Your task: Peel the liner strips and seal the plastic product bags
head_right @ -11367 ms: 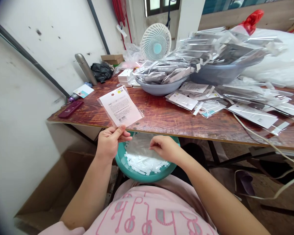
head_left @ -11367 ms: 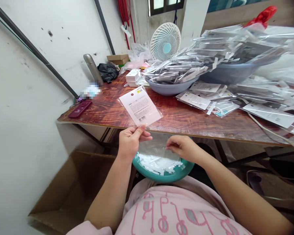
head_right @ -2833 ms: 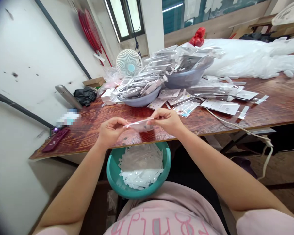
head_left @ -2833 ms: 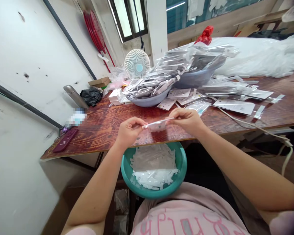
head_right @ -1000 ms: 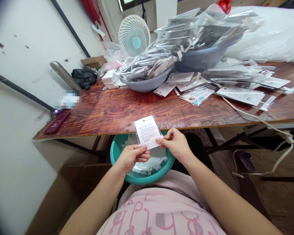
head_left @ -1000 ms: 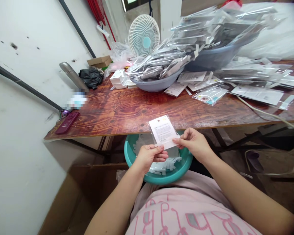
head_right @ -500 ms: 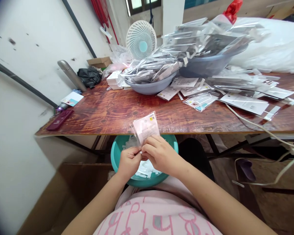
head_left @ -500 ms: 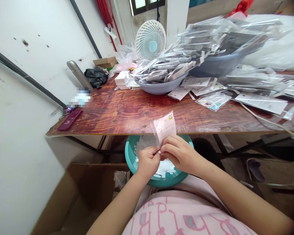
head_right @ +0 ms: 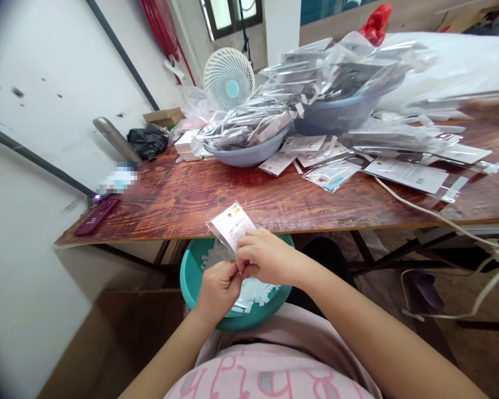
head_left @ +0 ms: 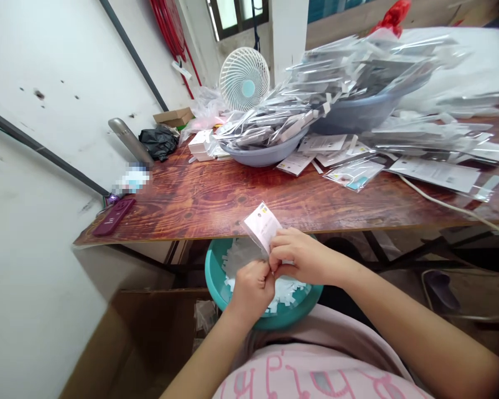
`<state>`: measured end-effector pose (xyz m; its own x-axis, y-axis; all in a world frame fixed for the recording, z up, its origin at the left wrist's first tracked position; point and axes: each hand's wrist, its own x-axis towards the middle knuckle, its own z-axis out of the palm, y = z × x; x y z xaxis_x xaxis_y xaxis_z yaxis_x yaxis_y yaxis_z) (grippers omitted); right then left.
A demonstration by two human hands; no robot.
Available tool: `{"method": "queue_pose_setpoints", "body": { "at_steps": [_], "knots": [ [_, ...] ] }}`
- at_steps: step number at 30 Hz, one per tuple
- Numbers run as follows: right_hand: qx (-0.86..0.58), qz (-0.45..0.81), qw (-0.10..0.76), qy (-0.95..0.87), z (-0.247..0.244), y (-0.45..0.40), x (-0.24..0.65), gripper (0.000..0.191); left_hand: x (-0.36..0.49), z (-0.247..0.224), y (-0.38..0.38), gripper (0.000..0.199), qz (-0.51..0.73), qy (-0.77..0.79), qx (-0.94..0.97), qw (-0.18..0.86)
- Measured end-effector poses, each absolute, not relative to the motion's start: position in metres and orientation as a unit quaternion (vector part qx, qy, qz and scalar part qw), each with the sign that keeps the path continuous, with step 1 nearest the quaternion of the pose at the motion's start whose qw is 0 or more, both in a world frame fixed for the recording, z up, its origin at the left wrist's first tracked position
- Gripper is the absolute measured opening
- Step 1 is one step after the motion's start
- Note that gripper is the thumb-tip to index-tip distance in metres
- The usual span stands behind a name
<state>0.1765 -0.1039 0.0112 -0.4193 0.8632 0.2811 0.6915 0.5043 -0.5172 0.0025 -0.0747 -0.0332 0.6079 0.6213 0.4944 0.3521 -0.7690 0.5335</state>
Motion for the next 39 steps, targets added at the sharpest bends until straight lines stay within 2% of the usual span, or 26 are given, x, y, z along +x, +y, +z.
{"method": "queue_pose_setpoints", "body": {
  "at_steps": [7, 14, 17, 21, 24, 26, 28, 30, 32, 33, 35, 36, 37, 39],
  "knots": [
    [-0.449, 0.170, 0.250, -0.841, 0.010, -0.101, 0.179, 0.009, 0.005, -0.034, -0.071, 0.019, 0.334, 0.267, 0.887, 0.177],
    [-0.433, 0.206, 0.296, -0.826, 0.004, -0.109, 0.183, 0.009, 0.006, -0.034, -0.074, 0.022, 0.330, 0.316, 0.854, 0.250],
    [-0.412, 0.272, 0.376, -0.784, 0.002, -0.118, 0.184, 0.010, 0.006, -0.032, -0.075, 0.020, 0.334, 0.364, 0.793, 0.356],
    [-0.402, 0.359, 0.540, -0.646, 0.005, -0.136, 0.199, 0.011, 0.004, -0.026, -0.067, 0.017, 0.376, 0.455, 0.574, 0.568],
    [-0.383, 0.374, 0.664, -0.523, 0.005, -0.142, 0.214, 0.012, -0.004, -0.017, -0.054, 0.023, 0.440, 0.485, 0.469, 0.592],
    [-0.381, 0.384, 0.690, -0.481, 0.000, -0.141, 0.217, 0.012, -0.012, -0.009, -0.045, 0.024, 0.482, 0.490, 0.443, 0.575],
    [-0.420, 0.428, 0.620, -0.506, -0.010, -0.134, 0.210, 0.009, -0.020, -0.002, -0.039, 0.024, 0.511, 0.488, 0.432, 0.560],
    [-0.472, 0.455, 0.452, -0.605, -0.021, -0.126, 0.195, 0.015, -0.025, 0.006, -0.037, 0.024, 0.527, 0.480, 0.430, 0.555],
    [-0.503, 0.406, 0.294, -0.705, -0.029, -0.118, 0.180, 0.024, -0.029, 0.013, -0.039, 0.024, 0.535, 0.469, 0.431, 0.555],
    [-0.515, 0.359, 0.251, -0.737, -0.031, -0.115, 0.174, 0.021, -0.031, 0.016, -0.041, 0.023, 0.536, 0.467, 0.432, 0.555],
    [-0.539, 0.267, 0.236, -0.763, -0.031, -0.110, 0.168, 0.007, -0.033, 0.022, -0.046, 0.022, 0.535, 0.464, 0.434, 0.557],
    [-0.542, 0.240, 0.247, -0.766, -0.029, -0.109, 0.168, 0.011, -0.034, 0.025, -0.048, 0.022, 0.533, 0.463, 0.434, 0.560],
    [-0.536, 0.229, 0.268, -0.767, -0.026, -0.108, 0.169, 0.014, -0.034, 0.027, -0.051, 0.022, 0.531, 0.460, 0.434, 0.564],
    [-0.515, 0.255, 0.327, -0.751, -0.016, -0.108, 0.175, 0.006, -0.035, 0.031, -0.055, 0.022, 0.524, 0.450, 0.432, 0.579]
  ]
}}
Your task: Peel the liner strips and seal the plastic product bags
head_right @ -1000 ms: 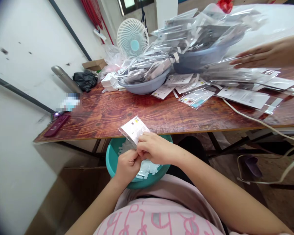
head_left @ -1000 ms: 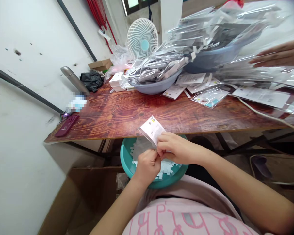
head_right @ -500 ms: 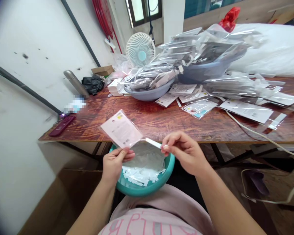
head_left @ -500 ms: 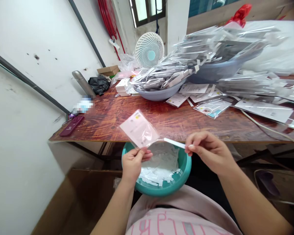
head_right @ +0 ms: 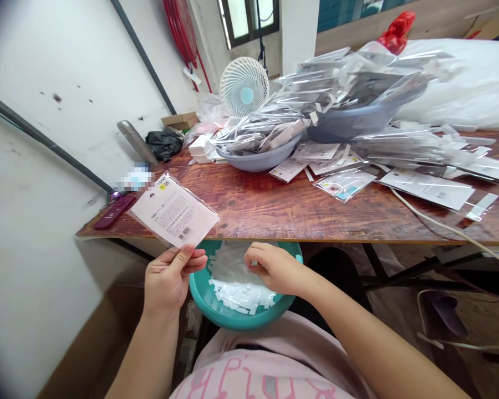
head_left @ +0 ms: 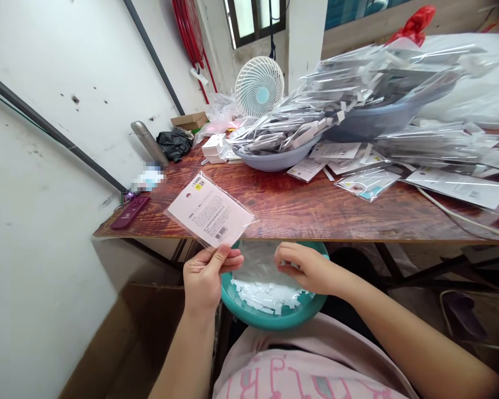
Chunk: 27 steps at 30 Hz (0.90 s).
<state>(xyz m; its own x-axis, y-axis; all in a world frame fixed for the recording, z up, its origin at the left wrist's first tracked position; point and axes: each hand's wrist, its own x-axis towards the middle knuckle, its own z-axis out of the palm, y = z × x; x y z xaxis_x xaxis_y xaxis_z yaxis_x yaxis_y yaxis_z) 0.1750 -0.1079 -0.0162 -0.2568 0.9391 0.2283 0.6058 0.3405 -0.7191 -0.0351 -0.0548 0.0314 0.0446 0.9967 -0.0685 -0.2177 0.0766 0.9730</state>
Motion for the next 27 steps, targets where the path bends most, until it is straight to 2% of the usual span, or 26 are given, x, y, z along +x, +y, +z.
{"method": "queue_pose_setpoints", "body": {
  "at_steps": [1, 4, 7, 10, 14, 21, 27],
  "knots": [
    [-0.505, 0.282, 0.360, -0.732, -0.010, -0.107, 0.179, 0.007, -0.035, 0.033, -0.057, 0.022, 0.518, 0.445, 0.432, 0.589],
    [-0.457, 0.341, 0.469, -0.675, 0.013, -0.103, 0.188, 0.031, -0.032, 0.036, -0.061, 0.022, 0.488, 0.432, 0.433, 0.622],
    [-0.346, 0.347, 0.542, -0.683, 0.038, -0.093, 0.192, 0.034, -0.027, 0.036, -0.063, 0.022, 0.463, 0.418, 0.440, 0.646],
    [-0.305, 0.338, 0.526, -0.719, 0.057, -0.084, 0.195, 0.027, -0.021, 0.037, -0.065, 0.023, 0.445, 0.411, 0.447, 0.658],
    [-0.328, 0.370, 0.508, -0.705, 0.066, -0.079, 0.196, 0.015, -0.014, 0.041, -0.068, 0.027, 0.439, 0.406, 0.444, 0.667],
    [-0.375, 0.475, 0.586, -0.539, 0.054, -0.079, 0.193, 0.021, -0.008, 0.040, -0.066, 0.024, 0.435, 0.401, 0.454, 0.666],
    [-0.416, 0.457, 0.649, -0.443, 0.042, -0.073, 0.191, 0.023, 0.001, 0.034, -0.066, 0.021, 0.441, 0.410, 0.463, 0.650]
  ]
}}
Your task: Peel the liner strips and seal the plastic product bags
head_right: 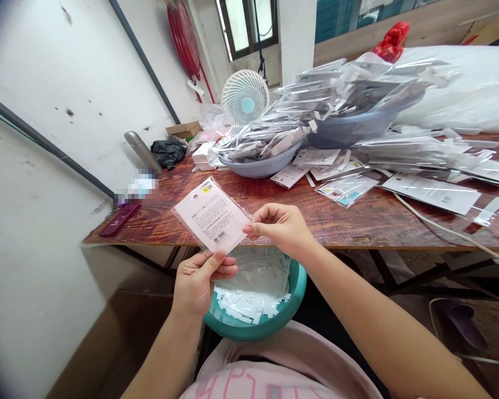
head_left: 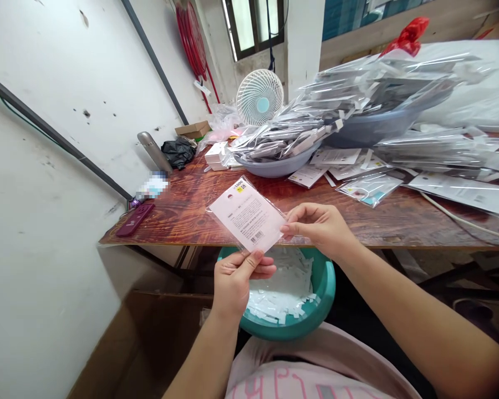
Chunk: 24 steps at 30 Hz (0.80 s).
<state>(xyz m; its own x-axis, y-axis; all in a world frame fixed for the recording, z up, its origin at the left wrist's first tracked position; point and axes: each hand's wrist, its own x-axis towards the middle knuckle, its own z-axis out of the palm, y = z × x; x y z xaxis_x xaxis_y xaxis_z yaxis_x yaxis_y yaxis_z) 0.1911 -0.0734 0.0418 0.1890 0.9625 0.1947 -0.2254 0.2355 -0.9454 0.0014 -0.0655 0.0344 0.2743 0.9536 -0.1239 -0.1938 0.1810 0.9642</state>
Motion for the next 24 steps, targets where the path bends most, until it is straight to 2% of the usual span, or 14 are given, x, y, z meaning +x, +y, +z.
{"method": "queue_pose_setpoints", "body": {
  "at_steps": [8, 16, 20, 24],
  "knots": [
    [-0.454, 0.438, 0.682, -0.369, 0.032, -0.071, 0.187, 0.025, 0.011, 0.028, -0.066, 0.021, 0.442, 0.421, 0.468, 0.639],
    [-0.456, 0.416, 0.709, -0.341, 0.026, -0.068, 0.176, 0.027, 0.010, 0.024, -0.064, 0.019, 0.455, 0.423, 0.544, 0.565],
    [-0.392, 0.473, 0.717, -0.329, 0.023, -0.067, 0.176, 0.033, 0.008, 0.026, -0.060, 0.018, 0.452, 0.424, 0.542, 0.568],
    [-0.361, 0.595, 0.637, -0.331, 0.026, -0.071, 0.184, 0.047, 0.005, 0.028, -0.056, 0.021, 0.426, 0.426, 0.548, 0.580]
  ]
}}
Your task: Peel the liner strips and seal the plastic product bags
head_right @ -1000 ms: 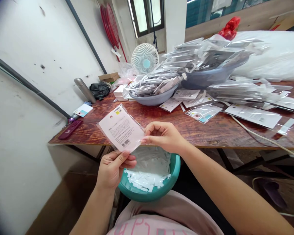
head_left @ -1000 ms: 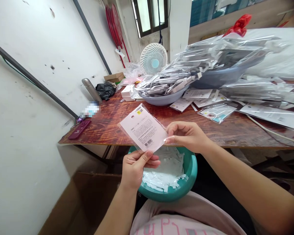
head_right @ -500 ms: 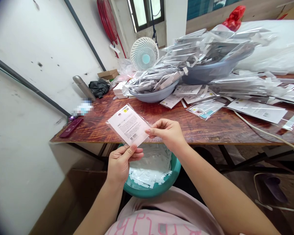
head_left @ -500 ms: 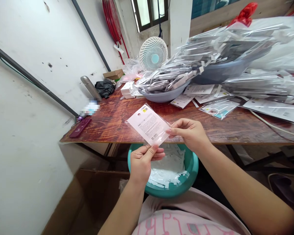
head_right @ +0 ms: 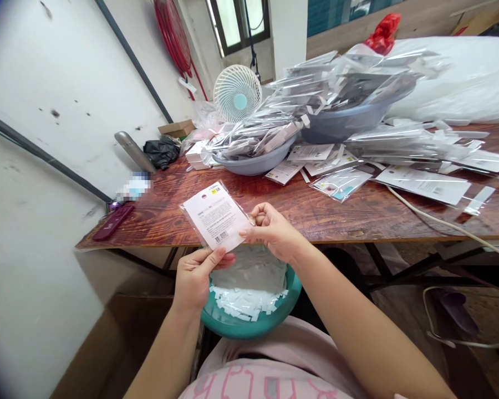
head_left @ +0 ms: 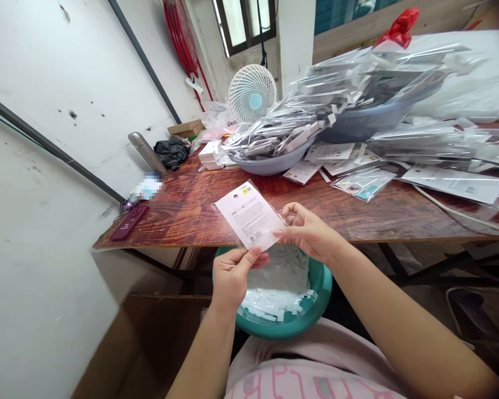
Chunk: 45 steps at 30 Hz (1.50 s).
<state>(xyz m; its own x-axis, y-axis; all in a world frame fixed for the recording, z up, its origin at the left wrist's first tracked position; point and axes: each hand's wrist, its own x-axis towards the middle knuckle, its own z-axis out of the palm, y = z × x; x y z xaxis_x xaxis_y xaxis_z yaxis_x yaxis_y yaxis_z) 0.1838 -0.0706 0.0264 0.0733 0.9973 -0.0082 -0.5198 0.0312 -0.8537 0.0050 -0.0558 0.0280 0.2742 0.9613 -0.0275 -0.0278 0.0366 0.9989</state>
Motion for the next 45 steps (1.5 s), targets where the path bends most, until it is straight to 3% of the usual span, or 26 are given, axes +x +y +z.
{"method": "queue_pose_setpoints", "body": {
  "at_steps": [4, 8, 17, 26, 36, 45],
  "knots": [
    [-0.371, 0.638, 0.578, -0.349, 0.029, -0.074, 0.190, 0.050, 0.000, 0.031, -0.051, 0.022, 0.384, 0.419, 0.570, 0.593],
    [-0.378, 0.647, 0.566, -0.343, 0.029, -0.074, 0.188, 0.035, -0.004, 0.034, -0.043, 0.021, 0.352, 0.388, 0.602, 0.602],
    [-0.400, 0.523, 0.675, -0.334, 0.024, -0.081, 0.167, 0.019, 0.017, 0.030, -0.044, 0.035, 0.418, 0.357, 0.521, 0.653],
    [-0.370, 0.587, 0.671, -0.262, 0.013, -0.083, 0.168, 0.025, 0.037, 0.028, -0.049, 0.034, 0.422, 0.371, 0.390, 0.730],
    [-0.384, 0.521, 0.718, -0.255, 0.005, -0.083, 0.176, 0.030, 0.038, 0.021, -0.046, 0.031, 0.389, 0.333, 0.346, 0.786],
    [-0.382, 0.506, 0.718, -0.286, -0.007, -0.087, 0.177, 0.026, 0.036, 0.016, -0.038, 0.023, 0.500, 0.385, 0.314, 0.709]
  ]
}}
